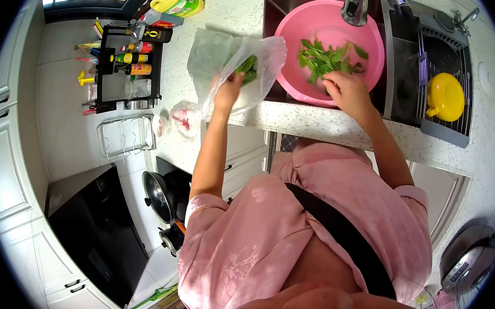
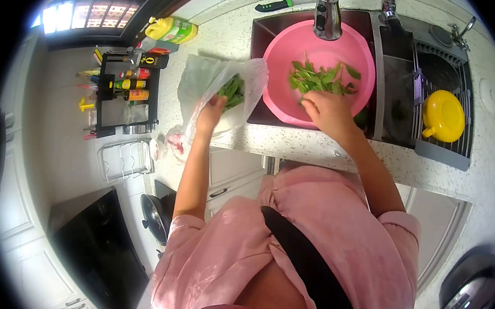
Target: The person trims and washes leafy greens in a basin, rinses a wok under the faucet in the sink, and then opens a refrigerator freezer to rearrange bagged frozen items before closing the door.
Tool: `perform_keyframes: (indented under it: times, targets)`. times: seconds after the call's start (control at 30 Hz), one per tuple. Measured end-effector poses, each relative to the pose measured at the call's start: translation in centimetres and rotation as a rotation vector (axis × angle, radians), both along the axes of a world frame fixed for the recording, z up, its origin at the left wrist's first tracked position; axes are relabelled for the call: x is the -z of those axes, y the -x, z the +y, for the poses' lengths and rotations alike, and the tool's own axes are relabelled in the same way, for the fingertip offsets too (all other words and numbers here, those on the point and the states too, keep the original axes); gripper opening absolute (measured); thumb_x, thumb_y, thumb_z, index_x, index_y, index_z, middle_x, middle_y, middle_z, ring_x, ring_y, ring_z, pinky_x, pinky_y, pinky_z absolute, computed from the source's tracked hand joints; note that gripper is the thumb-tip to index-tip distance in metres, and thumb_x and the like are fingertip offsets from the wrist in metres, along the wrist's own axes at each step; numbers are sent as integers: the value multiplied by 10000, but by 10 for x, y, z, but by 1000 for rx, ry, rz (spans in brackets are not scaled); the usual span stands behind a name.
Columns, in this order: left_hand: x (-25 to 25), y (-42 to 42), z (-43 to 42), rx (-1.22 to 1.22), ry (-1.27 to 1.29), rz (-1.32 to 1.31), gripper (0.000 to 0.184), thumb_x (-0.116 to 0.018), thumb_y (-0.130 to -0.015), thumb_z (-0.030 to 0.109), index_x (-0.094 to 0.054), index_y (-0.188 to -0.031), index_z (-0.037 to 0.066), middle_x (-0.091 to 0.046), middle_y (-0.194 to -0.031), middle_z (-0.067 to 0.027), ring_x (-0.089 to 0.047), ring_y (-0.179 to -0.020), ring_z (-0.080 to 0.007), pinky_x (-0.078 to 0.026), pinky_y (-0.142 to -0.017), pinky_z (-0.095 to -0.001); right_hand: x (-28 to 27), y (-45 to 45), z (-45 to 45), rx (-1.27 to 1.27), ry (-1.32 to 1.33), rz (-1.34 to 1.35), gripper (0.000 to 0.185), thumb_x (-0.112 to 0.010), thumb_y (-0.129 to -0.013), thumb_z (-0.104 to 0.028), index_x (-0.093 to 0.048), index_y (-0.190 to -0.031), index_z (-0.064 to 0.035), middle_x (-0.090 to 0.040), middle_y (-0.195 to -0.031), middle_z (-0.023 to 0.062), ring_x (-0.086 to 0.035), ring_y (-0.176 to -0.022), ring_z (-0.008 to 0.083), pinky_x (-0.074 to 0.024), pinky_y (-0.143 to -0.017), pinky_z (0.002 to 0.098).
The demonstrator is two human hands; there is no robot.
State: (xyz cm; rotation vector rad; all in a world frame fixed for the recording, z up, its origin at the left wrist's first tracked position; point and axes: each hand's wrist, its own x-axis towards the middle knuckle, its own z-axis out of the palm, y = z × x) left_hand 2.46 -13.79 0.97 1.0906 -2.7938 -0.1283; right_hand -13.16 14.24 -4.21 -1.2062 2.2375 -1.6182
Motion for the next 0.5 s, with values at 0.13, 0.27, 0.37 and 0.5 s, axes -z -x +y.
perform_keyframes:
  times: [0.13,0.27,0.37,0.5]
  targets:
    - [-5,-12,59,-81,-747,385,116,-670,-778,81,-577,-767,12,-583,-647,-36,-516,-559,-96,-407,-524,-234,-29,-6,-17,-82,137,-51,121,-625,-782,-128,-628,-878,-54,-624,-777,115,-600,-665,277,-465,-591,340]
    - [-22,-8,92,76,-979,436,108,-672,-791,78,-570,-793,40,-580,-668,5,-502,-575,-52,-388,-504,-190,-63,0,-35,-116,331,354,152,-638,-772,-90,-618,-908,-25,-628,-861,106,-607,-802,233,-461,-716,335]
    - [-32,1,101,144,-1027,402,106,-673,-797,89,-581,-812,38,-583,-681,11,-487,-583,-46,-388,-525,-187,-72,-6,-34,-331,197,180,178,-651,-757,-126,-617,-903,-30,-634,-832,82,-596,-768,262,-453,-692,372]
    - [-52,19,115,97,-1160,522,123,-648,-826,115,-605,-881,14,-596,-710,-1,-495,-596,-46,-403,-533,-185,-52,-7,-40,-482,59,-271,145,-629,-799,-144,-607,-854,-12,-615,-689,50,-584,-588,160,-436,-520,303]
